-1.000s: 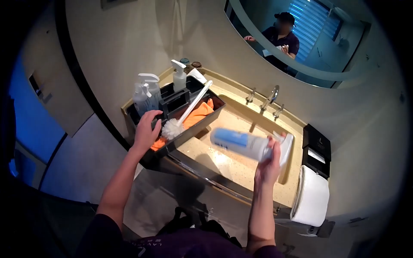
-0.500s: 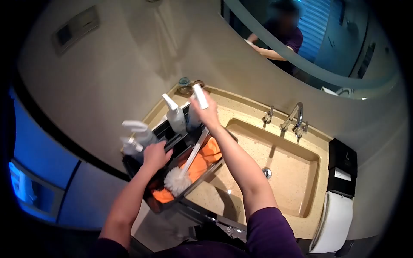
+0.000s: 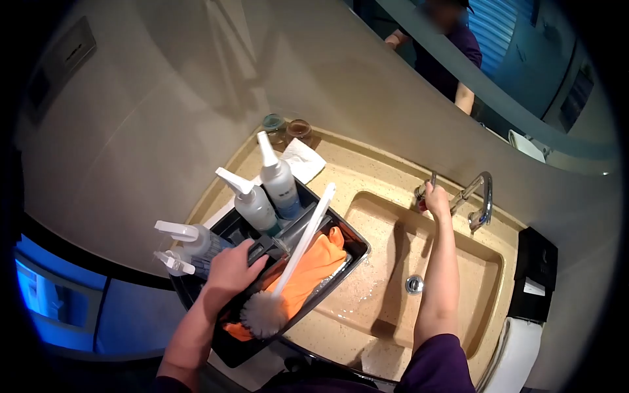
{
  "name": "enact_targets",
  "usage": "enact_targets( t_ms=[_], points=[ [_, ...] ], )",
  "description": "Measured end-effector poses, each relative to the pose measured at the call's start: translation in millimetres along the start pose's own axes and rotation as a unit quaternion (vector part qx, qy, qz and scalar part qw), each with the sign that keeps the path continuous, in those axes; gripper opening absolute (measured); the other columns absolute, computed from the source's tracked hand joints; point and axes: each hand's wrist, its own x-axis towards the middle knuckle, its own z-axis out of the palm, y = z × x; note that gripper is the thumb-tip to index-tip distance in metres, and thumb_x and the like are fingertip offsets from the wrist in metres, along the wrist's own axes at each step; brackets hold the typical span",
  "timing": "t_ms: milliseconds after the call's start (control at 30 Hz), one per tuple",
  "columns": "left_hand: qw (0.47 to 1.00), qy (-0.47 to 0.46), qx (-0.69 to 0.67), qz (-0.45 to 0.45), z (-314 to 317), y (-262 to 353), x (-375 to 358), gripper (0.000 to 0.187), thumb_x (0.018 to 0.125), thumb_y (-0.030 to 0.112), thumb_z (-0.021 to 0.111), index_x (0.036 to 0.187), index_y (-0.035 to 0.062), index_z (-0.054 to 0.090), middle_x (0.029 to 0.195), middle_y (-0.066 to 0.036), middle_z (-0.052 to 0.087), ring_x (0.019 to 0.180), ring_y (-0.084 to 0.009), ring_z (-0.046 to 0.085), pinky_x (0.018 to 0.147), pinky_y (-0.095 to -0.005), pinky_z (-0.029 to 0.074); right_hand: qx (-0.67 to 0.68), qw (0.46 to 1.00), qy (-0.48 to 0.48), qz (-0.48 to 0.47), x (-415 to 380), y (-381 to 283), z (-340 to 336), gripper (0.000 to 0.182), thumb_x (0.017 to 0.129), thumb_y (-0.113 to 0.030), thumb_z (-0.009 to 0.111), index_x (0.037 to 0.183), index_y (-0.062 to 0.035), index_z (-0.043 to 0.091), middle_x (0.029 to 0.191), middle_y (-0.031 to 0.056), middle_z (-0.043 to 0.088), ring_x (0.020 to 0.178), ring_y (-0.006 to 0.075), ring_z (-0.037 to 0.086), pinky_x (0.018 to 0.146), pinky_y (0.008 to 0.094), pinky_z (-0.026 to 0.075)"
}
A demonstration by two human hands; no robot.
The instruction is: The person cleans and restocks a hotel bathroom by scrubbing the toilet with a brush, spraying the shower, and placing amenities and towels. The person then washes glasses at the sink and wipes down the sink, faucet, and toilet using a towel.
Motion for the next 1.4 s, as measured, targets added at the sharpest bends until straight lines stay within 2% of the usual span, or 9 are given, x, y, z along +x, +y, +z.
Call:
enact_targets(
  t_ms=[67, 200, 233, 533, 667, 933, 1000, 1200, 1400],
  points=[
    [0.999, -0.015, 0.029, -0.004, 2.5, 1.2, 5.5, 0.031, 0.083, 0.035, 0.058, 0.093, 0.0054, 0.054, 0.076, -0.02, 0.063, 0.077, -0.0381, 0.061, 0.069, -0.0476, 0.048, 0.079, 0.997, 0.003, 0.004, 12.1, 12.3, 8.3, 0.049, 0.092, -0.039, 0.041, 0.063, -0.0004, 0.052, 0.054, 0.0081, 0.054, 0.043, 0.0143, 0.052, 0.041, 0.0293, 0.038],
    [0.999, -0.028, -0.009, -0.013, -0.4, -4.0, -10.5, 0.029, 0.082, 0.034, 0.059, 0.091, 0.0068, 0.055, 0.075, -0.02, 0.062, 0.077, -0.0395, 0.06, 0.069, -0.0487, 0.048, 0.04, 0.991, 0.128, 0.017, 26.3, 18.3, 41.6, 0.051, 0.091, -0.039, 0.037, 0.058, -0.0031, 0.05, 0.052, 0.0062, 0.051, 0.042, 0.0166, 0.049, 0.041, 0.0307, 0.037],
    [0.999, -0.029, -0.015, -0.004, -2.9, -6.7, -19.6, 0.027, 0.082, 0.034, 0.059, 0.089, 0.0081, 0.055, 0.074, -0.019, 0.062, 0.075, -0.04, 0.059, 0.068, -0.0486, 0.048, -0.029, 0.985, 0.166, 0.042, 37.0, 19.8, 51.1, 0.057, 0.09, -0.036, 0.035, 0.08, 0.0145, 0.059, 0.069, 0.0272, 0.061, 0.066, 0.0394, 0.064, 0.058, 0.0445, 0.048],
    [0.998, -0.053, 0.039, -0.02, -24.3, -82.1, -160.2, 0.035, 0.068, 0.044, 0.071, 0.08, 0.0132, 0.06, 0.065, -0.012, 0.06, 0.064, -0.0335, 0.061, 0.056, -0.0419, 0.048, 0.575, 0.787, -0.086, 0.204, -83.3, -68.1, 63.0, 0.043, 0.093, -0.047, 0.041, 0.106, -0.0068, 0.052, 0.085, 0.004, 0.061, 0.05, 0.0082, 0.046, 0.038, 0.0204, 0.03],
    [0.997, -0.047, -0.03, -0.051, -34.3, -152.4, -225.8, 0.035, 0.067, 0.041, 0.072, 0.088, 0.0132, 0.063, 0.069, -0.012, 0.063, 0.067, -0.0316, 0.062, 0.059, -0.0403, 0.049, 0.505, 0.822, -0.259, 0.055, -238.7, -106.8, 79.1, 0.04, 0.094, -0.04, 0.044, 0.122, -0.0124, 0.049, 0.092, 0.0012, 0.056, 0.052, 0.0088, 0.038, 0.044, 0.0183, 0.027],
    [0.975, 0.007, -0.062, -0.212, -81.7, -308.6, -348.0, 0.038, 0.075, 0.039, 0.066, 0.099, 0.0098, 0.065, 0.075, -0.015, 0.064, 0.073, -0.0309, 0.063, 0.064, -0.0415, 0.051, 0.404, 0.765, -0.495, 0.082, -513.8, -212.9, 214.8, 0.038, 0.093, -0.037, 0.045, 0.12, -0.0101, 0.051, 0.088, 0.0014, 0.058, 0.07, 0.0073, 0.051, 0.055, 0.0172, 0.034],
    [0.967, 0.037, -0.052, -0.247, -104.9, -339.5, -372.6, 0.039, 0.074, 0.039, 0.067, 0.099, 0.0096, 0.065, 0.072, -0.015, 0.064, 0.069, -0.0308, 0.063, 0.063, -0.0407, 0.051, 0.381, 0.77, -0.511, 0.002, -560.6, -260.0, 247.1, 0.04, 0.095, -0.033, 0.042, 0.122, -0.0056, 0.05, 0.104, 0.002, 0.056, 0.094, 0.0083, 0.051, 0.081, 0.0208, 0.039],
    [0.939, 0.1, -0.041, -0.325, -130.7, -435.8, -415.4, 0.032, 0.074, 0.036, 0.068, 0.091, 0.0097, 0.064, 0.07, -0.014, 0.064, 0.068, -0.0303, 0.063, 0.059, -0.0402, 0.051, 0.125, 0.811, -0.511, -0.254, -633.4, -371.4, 339.1, 0.039, 0.09, -0.014, 0.052, 0.125, 0.0011, 0.046, 0.113, 0.0075, 0.056, 0.105, 0.0135, 0.051, 0.09, 0.0244, 0.039],
    [0.921, 0.135, -0.017, -0.366, -132.1, -534.0, -387.4, 0.03, 0.073, 0.034, 0.069, 0.092, 0.0107, 0.063, 0.07, -0.013, 0.063, 0.067, -0.0339, 0.061, 0.058, -0.0426, 0.049, 0.126, 0.736, -0.629, -0.217, -620.1, -436.8, 460.1, 0.036, 0.09, -0.012, 0.051, 0.124, 0.001, 0.048, 0.11, 0.0066, 0.058, 0.099, 0.0122, 0.053, 0.086, 0.0245, 0.042]
  ],
)
